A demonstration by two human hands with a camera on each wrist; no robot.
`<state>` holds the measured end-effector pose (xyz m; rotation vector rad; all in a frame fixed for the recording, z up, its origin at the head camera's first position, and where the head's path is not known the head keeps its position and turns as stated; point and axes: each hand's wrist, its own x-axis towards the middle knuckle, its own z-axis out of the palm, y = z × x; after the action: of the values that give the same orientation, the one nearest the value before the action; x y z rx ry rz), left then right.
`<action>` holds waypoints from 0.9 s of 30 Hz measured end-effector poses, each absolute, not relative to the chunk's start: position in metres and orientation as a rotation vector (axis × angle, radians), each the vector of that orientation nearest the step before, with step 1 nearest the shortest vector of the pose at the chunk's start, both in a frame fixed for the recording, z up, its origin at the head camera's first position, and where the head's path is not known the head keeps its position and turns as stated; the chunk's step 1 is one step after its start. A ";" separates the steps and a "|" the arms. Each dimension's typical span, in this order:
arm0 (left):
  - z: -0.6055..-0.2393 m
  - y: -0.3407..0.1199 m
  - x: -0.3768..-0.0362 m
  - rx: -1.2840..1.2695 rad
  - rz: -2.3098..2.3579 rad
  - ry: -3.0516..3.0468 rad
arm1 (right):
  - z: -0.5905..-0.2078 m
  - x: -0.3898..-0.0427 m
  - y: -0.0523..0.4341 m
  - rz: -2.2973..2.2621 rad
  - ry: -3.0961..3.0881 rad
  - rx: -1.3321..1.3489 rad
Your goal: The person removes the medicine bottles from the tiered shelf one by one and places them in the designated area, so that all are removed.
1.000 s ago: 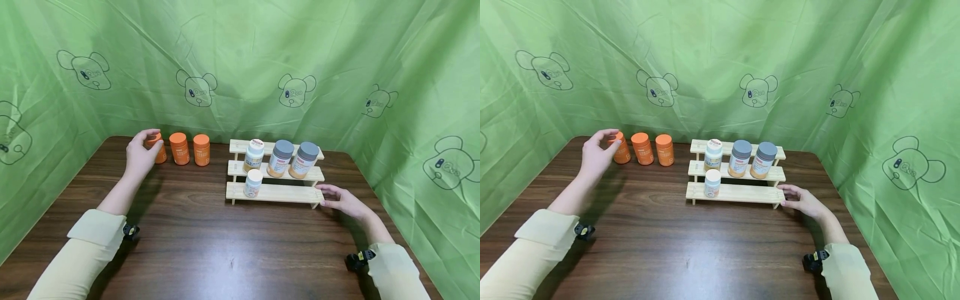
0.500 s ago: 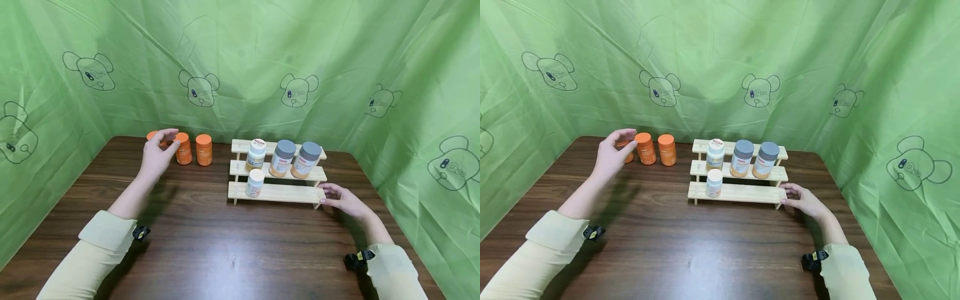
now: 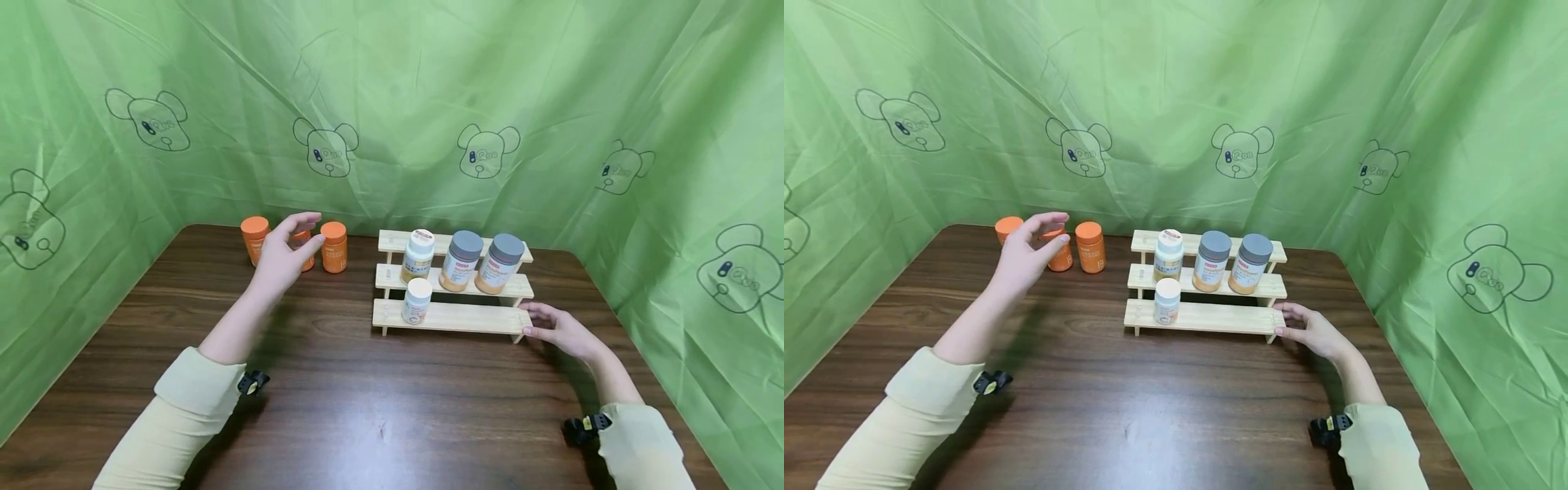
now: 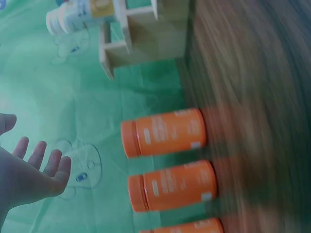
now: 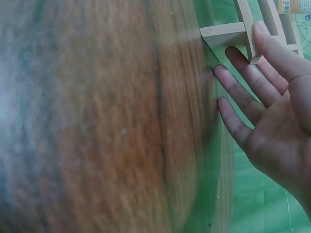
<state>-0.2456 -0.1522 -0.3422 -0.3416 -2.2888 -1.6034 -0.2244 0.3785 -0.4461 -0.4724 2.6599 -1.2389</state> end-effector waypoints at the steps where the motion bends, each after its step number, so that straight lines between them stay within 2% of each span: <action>1: -0.341 -0.149 -0.244 -0.354 -1.607 -2.292 | -0.447 -0.225 0.379 -1.240 2.661 -0.477; 9: -0.322 -0.120 -0.227 -0.480 -1.662 -2.316 | -0.448 -0.225 0.379 -1.255 2.660 -0.487; 14: -0.337 -0.107 -0.244 -0.527 -1.673 -2.297 | -0.448 -0.223 0.380 -1.272 2.653 -0.484; 27: -0.344 -0.074 -0.251 -0.655 -1.732 -2.277 | -0.447 -0.221 0.379 -1.295 2.639 -0.504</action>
<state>-0.2508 -0.0742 -0.3437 -0.6553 -2.2770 -1.7321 -0.2214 0.3791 -0.4471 -0.5044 2.6390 -1.2950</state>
